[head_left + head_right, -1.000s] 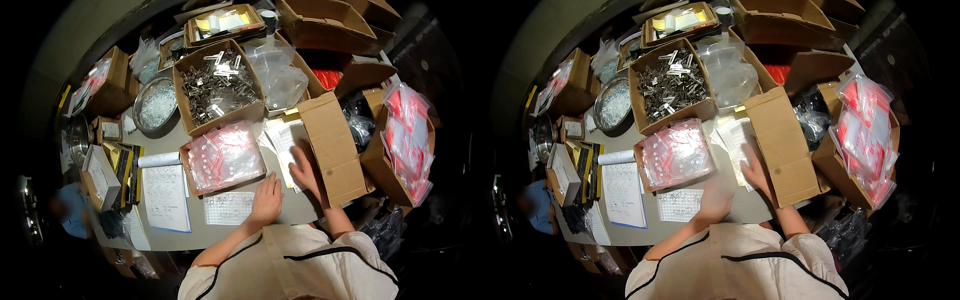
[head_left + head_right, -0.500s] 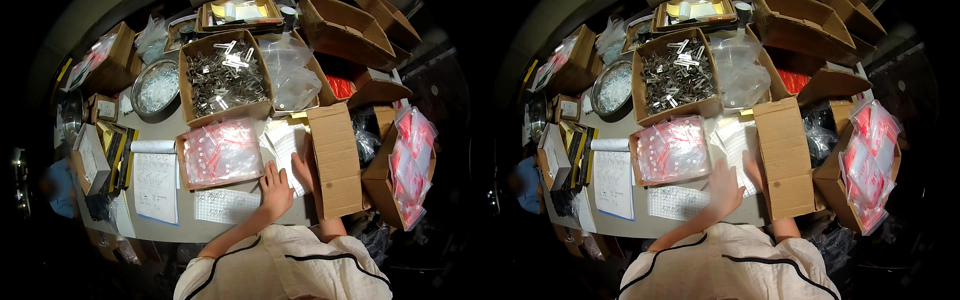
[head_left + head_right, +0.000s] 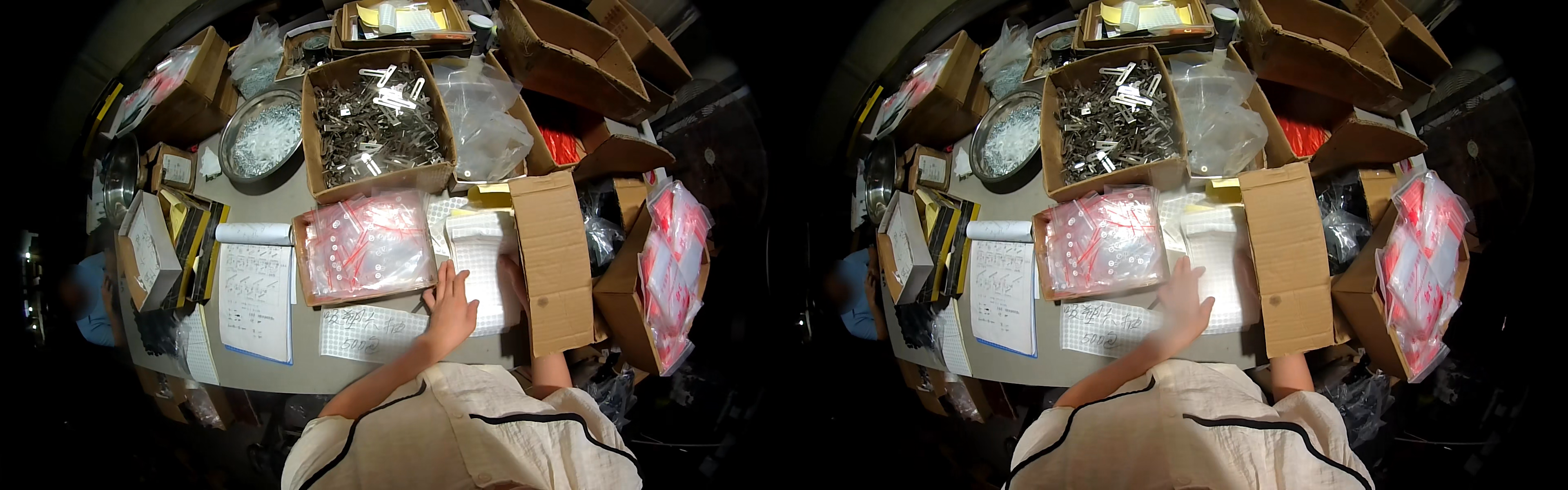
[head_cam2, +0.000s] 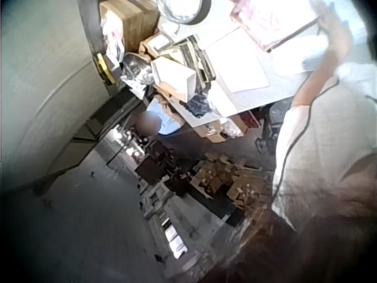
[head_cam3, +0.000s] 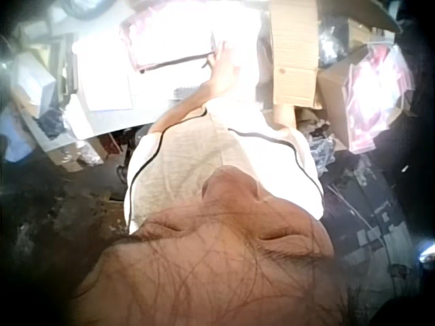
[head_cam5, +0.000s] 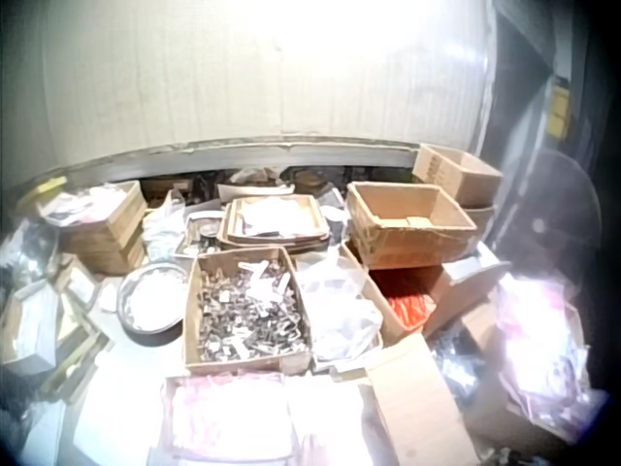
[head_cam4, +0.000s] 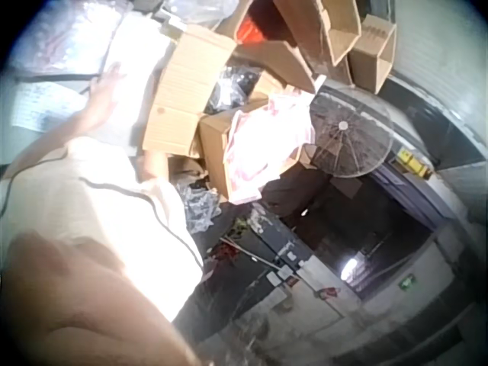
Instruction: The person writes on a label, places it on a box, and then sorts small white plastic pieces from a metal bowl onto the table. They handle the pieces one by one, separating them into a pile.
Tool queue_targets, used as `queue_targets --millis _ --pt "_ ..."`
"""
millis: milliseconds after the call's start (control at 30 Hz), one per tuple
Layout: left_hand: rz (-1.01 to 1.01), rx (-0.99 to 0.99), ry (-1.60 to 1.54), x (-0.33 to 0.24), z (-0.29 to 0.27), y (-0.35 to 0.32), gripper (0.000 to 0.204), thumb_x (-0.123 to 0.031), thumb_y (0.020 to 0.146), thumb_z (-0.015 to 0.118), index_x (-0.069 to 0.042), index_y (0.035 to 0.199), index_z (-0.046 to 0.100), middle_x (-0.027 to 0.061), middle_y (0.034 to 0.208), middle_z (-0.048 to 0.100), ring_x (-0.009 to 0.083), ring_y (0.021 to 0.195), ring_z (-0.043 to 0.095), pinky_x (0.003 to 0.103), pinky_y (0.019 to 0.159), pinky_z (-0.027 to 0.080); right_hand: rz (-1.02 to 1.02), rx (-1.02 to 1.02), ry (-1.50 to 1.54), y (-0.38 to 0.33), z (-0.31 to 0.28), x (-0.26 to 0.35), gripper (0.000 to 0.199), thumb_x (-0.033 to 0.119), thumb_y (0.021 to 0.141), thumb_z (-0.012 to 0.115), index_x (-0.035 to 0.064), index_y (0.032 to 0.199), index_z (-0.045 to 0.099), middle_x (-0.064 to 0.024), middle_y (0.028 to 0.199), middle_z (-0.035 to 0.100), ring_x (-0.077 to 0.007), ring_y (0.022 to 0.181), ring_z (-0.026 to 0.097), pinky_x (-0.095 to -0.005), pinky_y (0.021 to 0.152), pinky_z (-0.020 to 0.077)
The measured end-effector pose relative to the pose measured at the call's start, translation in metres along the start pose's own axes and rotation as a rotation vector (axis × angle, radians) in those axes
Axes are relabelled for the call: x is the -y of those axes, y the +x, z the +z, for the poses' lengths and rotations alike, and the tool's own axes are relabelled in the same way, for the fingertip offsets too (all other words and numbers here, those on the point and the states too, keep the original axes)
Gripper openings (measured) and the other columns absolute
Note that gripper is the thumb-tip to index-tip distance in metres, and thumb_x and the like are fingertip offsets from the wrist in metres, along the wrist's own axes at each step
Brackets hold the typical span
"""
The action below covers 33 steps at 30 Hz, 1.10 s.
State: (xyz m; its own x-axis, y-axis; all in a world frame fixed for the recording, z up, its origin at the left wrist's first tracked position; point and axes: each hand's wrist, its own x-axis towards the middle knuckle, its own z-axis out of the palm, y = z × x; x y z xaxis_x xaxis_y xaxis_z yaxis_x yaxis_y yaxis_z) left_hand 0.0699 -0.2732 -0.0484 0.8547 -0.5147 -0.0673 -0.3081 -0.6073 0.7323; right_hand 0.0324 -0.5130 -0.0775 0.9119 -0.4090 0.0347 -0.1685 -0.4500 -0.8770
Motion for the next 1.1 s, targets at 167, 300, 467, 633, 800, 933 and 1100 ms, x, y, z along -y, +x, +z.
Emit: queue_targets --millis 167,300,467,633,800,933,1100 --pt "-0.097 0.012 -0.23 0.001 -0.025 -0.002 0.07 -0.019 0.092 0.07 -0.005 0.151 0.036 0.02 0.144 0.054 0.0406 0.132 0.05 0.049 0.112 0.031 0.147 -0.066 0.356 -0.028 -0.013 -0.017 0.072 0.015 0.085 0.076 0.003 0.149 0.045 -0.0154 0.147 0.051 -0.0312 0.131 0.052 -0.0409 0.111 0.0428" --pt "-0.09 0.081 -0.374 0.005 -0.037 -0.005 0.071 -0.028 0.092 0.074 -0.004 0.15 0.039 0.0211 0.134 0.063 0.0401 0.125 0.059 0.047 0.107 0.041 0.188 -0.091 0.59 -0.042 -0.02 -0.025 0.074 0.012 0.084 0.077 0.0045 0.15 0.046 -0.0131 0.148 0.051 -0.0294 0.131 0.052 -0.0399 0.11 0.0437" --pt "-0.157 0.217 -0.676 0.0 -0.045 -0.008 0.073 -0.032 0.093 0.075 -0.003 0.15 0.04 0.0222 0.128 0.068 0.0369 0.118 0.067 0.042 0.099 0.051 0.304 -0.076 0.775 -0.039 0.012 0.035 0.079 0.006 0.08 0.081 0.0069 0.151 0.046 -0.0094 0.149 0.049 -0.0263 0.132 0.051 -0.0383 0.109 0.0451" --pt "-0.211 0.128 -0.614 0.016 -0.044 -0.019 0.062 -0.025 0.093 0.072 -0.005 0.146 0.046 0.0207 0.127 0.067 0.0373 0.119 0.065 0.043 0.099 0.05 0.231 0.072 0.838 -0.031 0.03 0.091 0.063 0.005 0.089 0.075 0.0055 0.147 0.05 -0.0061 0.141 0.057 -0.0196 0.126 0.055 -0.0323 0.108 0.0445" --pt "-0.187 0.14 -0.595 0.034 -0.058 -0.04 0.056 -0.017 0.098 0.065 -0.006 0.149 0.045 0.019 0.131 0.068 0.0344 0.122 0.065 0.04 0.101 0.05 0.52 0.258 1.121 -0.037 0.031 0.075 0.027 0.023 0.105 0.061 0.0054 0.125 0.065 -0.001 0.112 0.07 -0.0088 0.1 0.064 -0.0259 0.088 0.0495" --pt "-0.33 0.163 -1.106 0.033 -0.073 -0.047 0.055 -0.009 0.097 0.064 0.002 0.148 0.044 0.0147 0.138 0.062 0.0265 0.13 0.058 0.037 0.11 0.043 0.491 0.311 1.08 -0.038 0.039 0.094 0.027 0.021 0.102 0.064 -0.0016 0.115 0.072 -0.006 0.105 0.076 -0.0117 0.092 0.07 -0.0275 0.085 0.0536" --pt "-0.371 0.15 -1.5 0.036 -0.081 -0.052 0.053 -0.002 0.095 0.063 0.005 0.145 0.044 0.0142 0.139 0.059 0.0248 0.13 0.056 0.038 0.112 0.042 0.49 0.286 0.922 -0.034 0.042 0.146 0.029 0.009 0.094 0.073 -0.0066 0.118 0.072 -0.0087 0.107 0.076 -0.0114 0.094 0.07 -0.0271 0.087 0.0536"
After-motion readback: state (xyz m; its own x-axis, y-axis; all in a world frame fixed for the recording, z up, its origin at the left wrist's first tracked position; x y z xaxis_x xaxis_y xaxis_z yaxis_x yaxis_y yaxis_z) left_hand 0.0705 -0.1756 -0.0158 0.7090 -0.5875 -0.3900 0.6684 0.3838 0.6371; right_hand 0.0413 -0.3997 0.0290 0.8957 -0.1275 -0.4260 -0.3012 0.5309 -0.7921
